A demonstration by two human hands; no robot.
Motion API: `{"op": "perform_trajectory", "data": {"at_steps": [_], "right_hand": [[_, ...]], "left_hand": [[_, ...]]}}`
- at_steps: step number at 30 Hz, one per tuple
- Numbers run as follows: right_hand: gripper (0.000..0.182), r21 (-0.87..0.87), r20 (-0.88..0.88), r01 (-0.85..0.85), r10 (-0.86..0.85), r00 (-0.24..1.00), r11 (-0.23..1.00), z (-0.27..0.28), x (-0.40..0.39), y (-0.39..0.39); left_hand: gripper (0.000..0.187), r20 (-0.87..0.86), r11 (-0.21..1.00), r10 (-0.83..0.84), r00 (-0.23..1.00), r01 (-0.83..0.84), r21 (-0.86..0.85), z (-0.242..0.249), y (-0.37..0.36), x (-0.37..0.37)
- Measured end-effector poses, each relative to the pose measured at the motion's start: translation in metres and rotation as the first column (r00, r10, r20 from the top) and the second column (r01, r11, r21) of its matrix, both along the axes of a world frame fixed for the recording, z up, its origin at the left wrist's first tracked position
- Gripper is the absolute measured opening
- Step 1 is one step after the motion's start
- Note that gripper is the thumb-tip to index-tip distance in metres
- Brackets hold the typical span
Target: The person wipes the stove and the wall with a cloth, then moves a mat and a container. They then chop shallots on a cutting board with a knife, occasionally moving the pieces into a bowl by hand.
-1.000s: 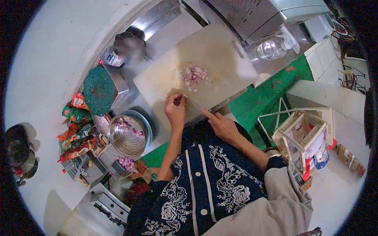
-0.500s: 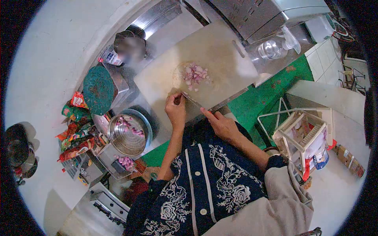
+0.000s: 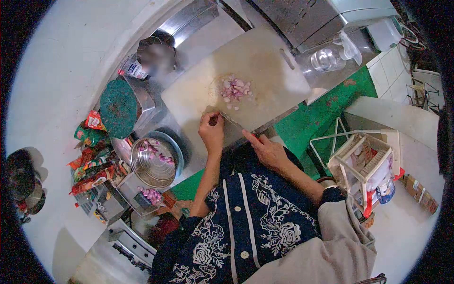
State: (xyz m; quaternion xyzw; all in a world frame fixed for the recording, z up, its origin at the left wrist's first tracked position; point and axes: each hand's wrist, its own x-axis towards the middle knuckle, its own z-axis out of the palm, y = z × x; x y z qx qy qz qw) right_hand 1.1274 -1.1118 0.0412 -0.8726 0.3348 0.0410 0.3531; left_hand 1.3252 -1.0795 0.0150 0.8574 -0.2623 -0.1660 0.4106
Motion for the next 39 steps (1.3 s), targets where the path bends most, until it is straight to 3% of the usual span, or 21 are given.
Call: {"op": "perform_trajectory", "data": {"at_steps": [4,7,13,22,37,39], "right_hand": [[0.067,0.069,-0.009,-0.017,0.018,1.0,0.997,0.001,0.001,-0.002],[0.055,0.029,-0.033,-0.014,0.015,0.999,0.999,0.0,0.0,-0.001],[0.053,0.023,-0.018,0.003,-0.003,1.0,1.0,0.003,0.002,-0.001],[0.061,-0.014,-0.012,-0.019,0.019,1.0,1.0,0.005,0.002,-0.002],[0.062,0.035,-0.005,-0.037,0.037,0.999,0.999,0.004,0.016,-0.008],[0.062,0.013,0.03,-0.031,0.031,0.999,0.999,-0.002,0.015,-0.006]], "left_hand": [[0.011,-0.035,0.999,-0.011,0.999,0.01,-0.053,-0.007,0.003,0.002],[0.012,-0.002,0.998,-0.037,0.999,0.037,-0.044,-0.006,0.004,0.003],[0.011,0.007,0.999,-0.009,1.0,0.01,-0.042,-0.009,0.004,0.002],[0.01,0.05,0.999,-0.024,0.998,0.026,-0.036,-0.009,0.004,0.001],[0.011,-0.082,0.996,0.001,0.997,-0.008,-0.087,0.0,0.002,-0.001],[0.011,-0.035,0.997,-0.011,0.999,0.009,-0.077,-0.004,0.003,0.001]]}}
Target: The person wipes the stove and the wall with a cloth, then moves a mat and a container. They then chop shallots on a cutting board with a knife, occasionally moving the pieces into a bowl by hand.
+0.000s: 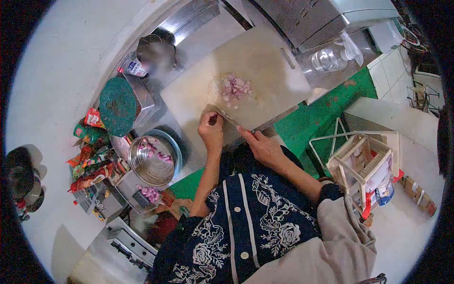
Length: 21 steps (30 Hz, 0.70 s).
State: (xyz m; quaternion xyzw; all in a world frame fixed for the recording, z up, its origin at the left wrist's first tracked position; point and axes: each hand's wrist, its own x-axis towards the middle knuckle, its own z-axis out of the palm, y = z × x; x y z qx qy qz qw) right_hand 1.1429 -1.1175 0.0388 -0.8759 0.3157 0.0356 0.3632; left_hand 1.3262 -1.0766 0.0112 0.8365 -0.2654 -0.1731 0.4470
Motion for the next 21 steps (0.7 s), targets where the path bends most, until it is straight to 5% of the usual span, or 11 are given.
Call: {"op": "perform_trajectory", "data": {"at_steps": [16,21], "right_hand": [[0.065,0.034,0.099,0.039,-0.042,0.994,0.999,-0.025,0.007,0.002],[0.062,0.096,-0.009,0.045,-0.044,0.999,0.994,-0.016,-0.013,0.001]], "left_hand": [[0.011,-0.044,1.0,0.02,0.999,-0.02,0.005,-0.008,0.003,0.001],[0.01,-0.034,1.0,0.024,0.999,-0.024,-0.012,-0.009,0.002,0.001]]}}
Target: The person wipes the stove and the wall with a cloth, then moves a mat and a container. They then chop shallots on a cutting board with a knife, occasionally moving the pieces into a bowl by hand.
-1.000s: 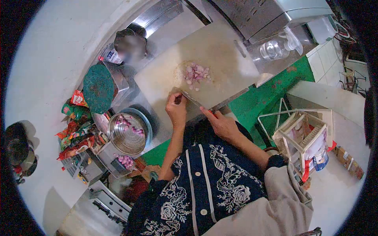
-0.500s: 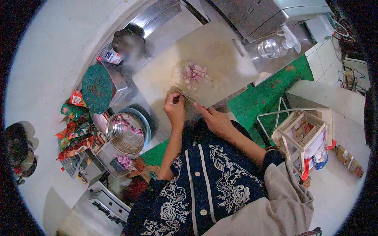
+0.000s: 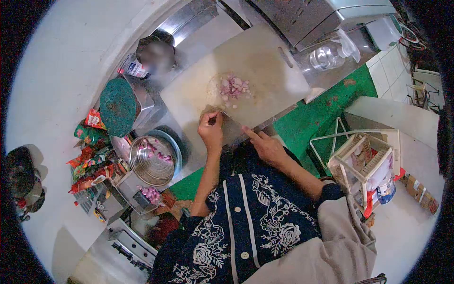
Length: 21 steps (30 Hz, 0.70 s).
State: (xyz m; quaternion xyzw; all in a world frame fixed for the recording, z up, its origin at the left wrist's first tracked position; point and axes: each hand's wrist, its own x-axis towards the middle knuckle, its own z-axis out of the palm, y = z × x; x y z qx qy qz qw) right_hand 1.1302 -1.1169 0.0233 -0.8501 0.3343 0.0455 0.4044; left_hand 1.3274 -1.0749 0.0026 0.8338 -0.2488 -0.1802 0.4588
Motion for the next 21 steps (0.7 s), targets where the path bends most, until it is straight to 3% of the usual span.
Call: {"op": "perform_trajectory", "data": {"at_steps": [10,13,19,21], "right_hand": [[0.062,-0.003,0.019,-0.01,0.01,1.0,1.0,0.016,0.003,0.004],[0.064,-0.011,-0.034,-0.035,0.035,0.999,0.999,0.018,0.005,0.002],[0.066,-0.058,-0.03,-0.064,0.062,0.998,0.996,0.018,0.007,0.002],[0.066,-0.052,-0.056,-0.072,0.069,0.996,0.996,0.022,0.009,0.0]], "left_hand": [[0.01,0.005,0.998,-0.039,0.999,0.039,-0.039,-0.009,0.005,0.002],[0.01,-0.068,1.0,0.011,0.998,-0.011,0.001,-0.007,0.004,0.0],[0.01,0.022,0.997,-0.036,0.999,0.034,0.075,0.005,0.001,0.0],[0.008,0.06,1.0,-0.017,0.998,0.017,0.003,0.002,-0.001,-0.001]]}}
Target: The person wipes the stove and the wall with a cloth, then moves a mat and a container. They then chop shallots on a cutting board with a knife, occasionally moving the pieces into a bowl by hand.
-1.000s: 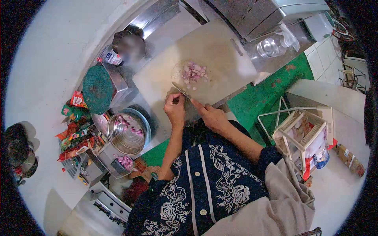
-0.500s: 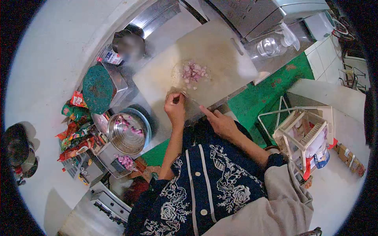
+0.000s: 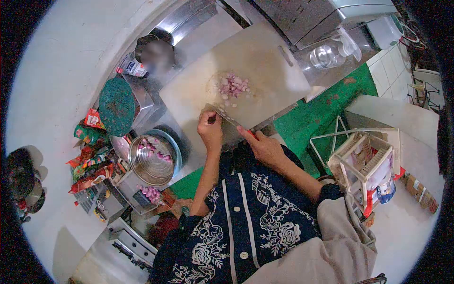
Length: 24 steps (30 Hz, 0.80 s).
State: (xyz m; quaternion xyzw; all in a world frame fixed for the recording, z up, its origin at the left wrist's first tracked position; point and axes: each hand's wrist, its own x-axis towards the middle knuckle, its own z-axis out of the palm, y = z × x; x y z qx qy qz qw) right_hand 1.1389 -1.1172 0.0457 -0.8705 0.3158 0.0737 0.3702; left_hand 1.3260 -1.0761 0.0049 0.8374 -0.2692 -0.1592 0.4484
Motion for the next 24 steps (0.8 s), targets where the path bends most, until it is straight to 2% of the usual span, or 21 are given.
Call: {"op": "perform_trajectory", "data": {"at_steps": [4,7,13,16,19,24], "right_hand": [[0.067,-0.008,0.018,0.007,-0.006,1.0,1.0,-0.001,0.003,-0.001],[0.063,-0.085,0.081,0.038,-0.031,0.996,0.996,-0.01,0.007,0.002],[0.066,-0.08,0.067,0.009,-0.004,0.998,0.997,-0.027,0.022,-0.005],[0.065,-0.065,0.077,0.029,-0.024,0.997,0.997,-0.025,0.02,-0.004],[0.062,-0.087,0.203,0.076,-0.057,0.978,0.993,-0.036,0.008,0.002],[0.06,0.041,0.133,0.097,-0.102,0.986,0.994,-0.021,-0.005,0.001]], "left_hand": [[0.008,-0.031,0.999,0.011,0.999,-0.012,-0.038,-0.003,0.001,0.0],[0.008,-0.072,0.999,0.046,0.996,-0.048,-0.027,-0.003,0.0,-0.002],[0.012,-0.066,1.0,-0.005,0.998,0.005,0.004,-0.008,0.005,0.002],[0.012,-0.15,0.999,0.022,0.989,-0.027,-0.037,-0.004,0.004,-0.001],[0.009,0.032,0.999,-0.014,0.999,0.015,-0.05,-0.002,0.001,-0.001],[0.009,0.015,1.0,0.014,1.0,-0.013,-0.022,0.0,0.0,-0.002]]}}
